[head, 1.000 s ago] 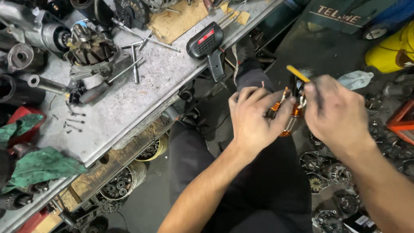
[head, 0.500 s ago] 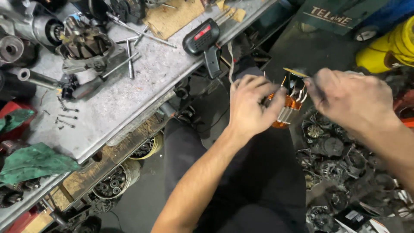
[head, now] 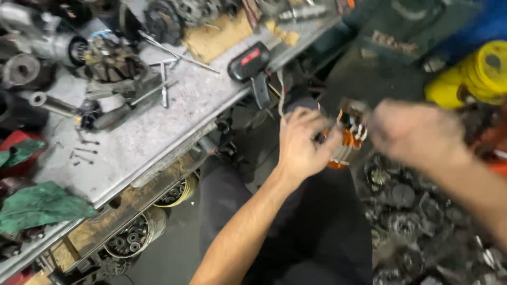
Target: The person uses a yellow-handled tool to scrape and clean the copper windings of a motor stator held in their hands. The task involves rotating the stator to access different sections of the windings while working at a cluttered workbench.
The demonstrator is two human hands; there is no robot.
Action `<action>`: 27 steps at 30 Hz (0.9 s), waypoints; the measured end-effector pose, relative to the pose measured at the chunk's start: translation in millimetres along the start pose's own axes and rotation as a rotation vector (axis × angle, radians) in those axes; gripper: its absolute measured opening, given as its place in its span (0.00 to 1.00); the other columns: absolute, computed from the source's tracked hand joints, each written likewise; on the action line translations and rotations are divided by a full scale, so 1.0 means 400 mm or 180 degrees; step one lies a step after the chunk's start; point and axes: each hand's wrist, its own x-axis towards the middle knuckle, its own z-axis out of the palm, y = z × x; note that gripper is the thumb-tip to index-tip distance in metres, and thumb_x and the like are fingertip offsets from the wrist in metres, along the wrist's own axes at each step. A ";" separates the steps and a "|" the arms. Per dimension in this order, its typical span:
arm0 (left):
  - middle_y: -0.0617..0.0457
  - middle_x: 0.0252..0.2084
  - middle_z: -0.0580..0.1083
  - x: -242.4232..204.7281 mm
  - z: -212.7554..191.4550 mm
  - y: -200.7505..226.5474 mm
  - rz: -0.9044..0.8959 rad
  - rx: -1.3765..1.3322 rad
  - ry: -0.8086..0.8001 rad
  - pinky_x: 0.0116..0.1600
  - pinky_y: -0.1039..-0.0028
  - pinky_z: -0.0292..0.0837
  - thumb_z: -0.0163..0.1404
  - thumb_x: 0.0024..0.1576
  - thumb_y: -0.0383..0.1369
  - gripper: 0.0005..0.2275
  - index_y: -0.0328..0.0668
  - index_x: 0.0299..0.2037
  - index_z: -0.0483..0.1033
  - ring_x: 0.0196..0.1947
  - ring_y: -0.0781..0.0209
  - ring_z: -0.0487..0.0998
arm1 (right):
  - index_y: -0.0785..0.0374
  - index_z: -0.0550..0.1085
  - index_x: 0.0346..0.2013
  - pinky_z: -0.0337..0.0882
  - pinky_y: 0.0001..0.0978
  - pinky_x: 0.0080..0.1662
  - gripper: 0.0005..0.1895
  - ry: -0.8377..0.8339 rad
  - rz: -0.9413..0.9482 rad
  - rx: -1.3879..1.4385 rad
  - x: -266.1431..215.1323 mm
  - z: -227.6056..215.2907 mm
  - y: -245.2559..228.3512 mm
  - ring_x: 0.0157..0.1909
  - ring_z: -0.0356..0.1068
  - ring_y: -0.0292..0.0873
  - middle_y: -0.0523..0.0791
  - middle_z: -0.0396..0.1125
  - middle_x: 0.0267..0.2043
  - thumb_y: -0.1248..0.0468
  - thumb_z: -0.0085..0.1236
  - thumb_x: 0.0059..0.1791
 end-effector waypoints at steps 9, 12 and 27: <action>0.61 0.33 0.76 0.005 0.016 0.011 -0.0065 0.0010 0.0225 0.53 0.67 0.60 0.55 0.52 0.34 0.05 0.46 0.34 0.83 0.40 0.58 0.73 | 0.48 0.69 0.34 0.68 0.39 0.23 0.15 -0.0685 0.0192 -0.0236 0.040 0.027 0.003 0.19 0.69 0.45 0.38 0.68 0.23 0.44 0.47 0.56; 0.55 0.35 0.77 0.002 0.021 0.014 -0.0010 0.0079 0.0217 0.55 0.62 0.63 0.54 0.51 0.34 0.05 0.45 0.33 0.80 0.41 0.54 0.74 | 0.45 0.73 0.49 0.62 0.33 0.27 0.12 0.0025 -0.0969 -0.1050 0.036 0.013 0.056 0.25 0.64 0.41 0.39 0.59 0.32 0.56 0.51 0.51; 0.60 0.34 0.77 -0.005 0.022 0.030 -0.0039 0.0256 0.0252 0.56 0.60 0.60 0.55 0.52 0.34 0.05 0.44 0.32 0.82 0.41 0.57 0.73 | 0.52 0.65 0.29 0.62 0.30 0.22 0.19 0.0381 -0.0367 -0.0487 0.022 -0.025 -0.035 0.18 0.69 0.41 0.35 0.68 0.20 0.49 0.52 0.60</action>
